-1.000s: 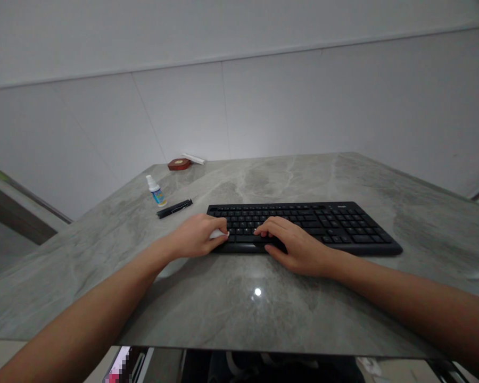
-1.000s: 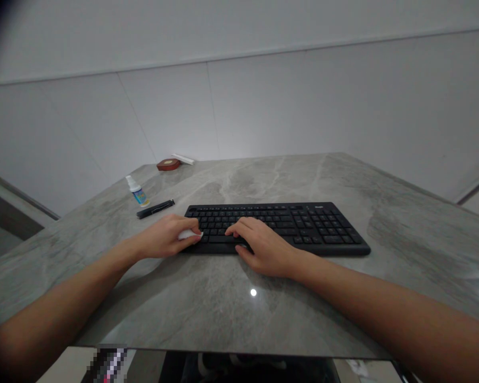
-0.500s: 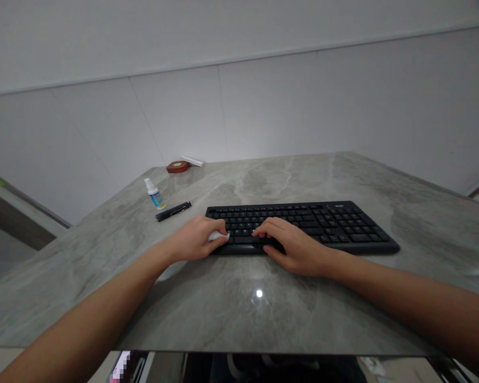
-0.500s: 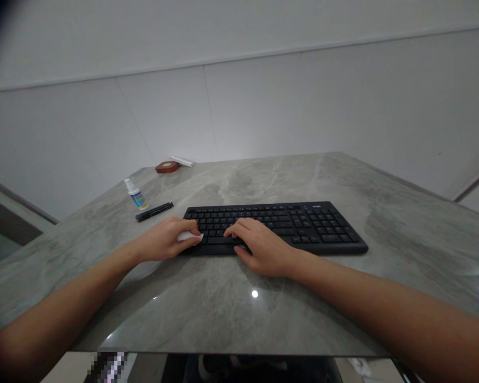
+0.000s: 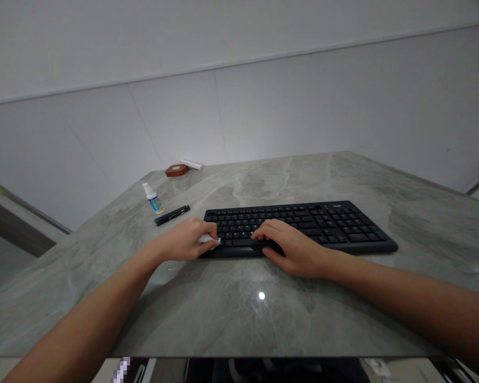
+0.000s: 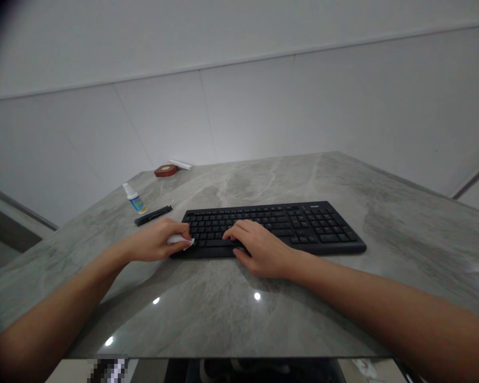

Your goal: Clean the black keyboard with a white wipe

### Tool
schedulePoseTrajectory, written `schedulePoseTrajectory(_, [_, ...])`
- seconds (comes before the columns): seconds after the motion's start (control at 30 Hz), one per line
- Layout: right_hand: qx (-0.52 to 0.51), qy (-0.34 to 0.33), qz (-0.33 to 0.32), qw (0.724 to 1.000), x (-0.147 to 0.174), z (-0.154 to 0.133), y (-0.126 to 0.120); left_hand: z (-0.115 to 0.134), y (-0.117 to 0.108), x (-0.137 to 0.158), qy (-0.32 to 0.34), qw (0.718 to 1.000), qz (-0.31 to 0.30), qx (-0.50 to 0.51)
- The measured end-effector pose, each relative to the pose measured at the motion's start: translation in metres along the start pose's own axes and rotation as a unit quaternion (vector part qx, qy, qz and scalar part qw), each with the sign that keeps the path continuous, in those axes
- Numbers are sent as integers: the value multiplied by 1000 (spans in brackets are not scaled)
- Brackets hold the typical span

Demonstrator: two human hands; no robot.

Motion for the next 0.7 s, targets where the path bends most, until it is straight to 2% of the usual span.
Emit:
schedulePoseTrajectory(0.4, [6, 6, -7, 1000, -1, 0, -1, -13, -14, 9, -16, 997, -70, 6])
schedulePoseTrajectory(0.7, [5, 8, -4, 1000, 0, 1, 1, 2, 5, 2, 29, 999, 5, 21])
Point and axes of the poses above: each hand's wrist, its own x-axis away from the middle knuckle, its own y-axis out of the palm, z = x × y, the point moved 1 cm from there along -x, towards the middle knuckle, and after that the axes turned 5 degrees about -y, right-handed, at the moved point
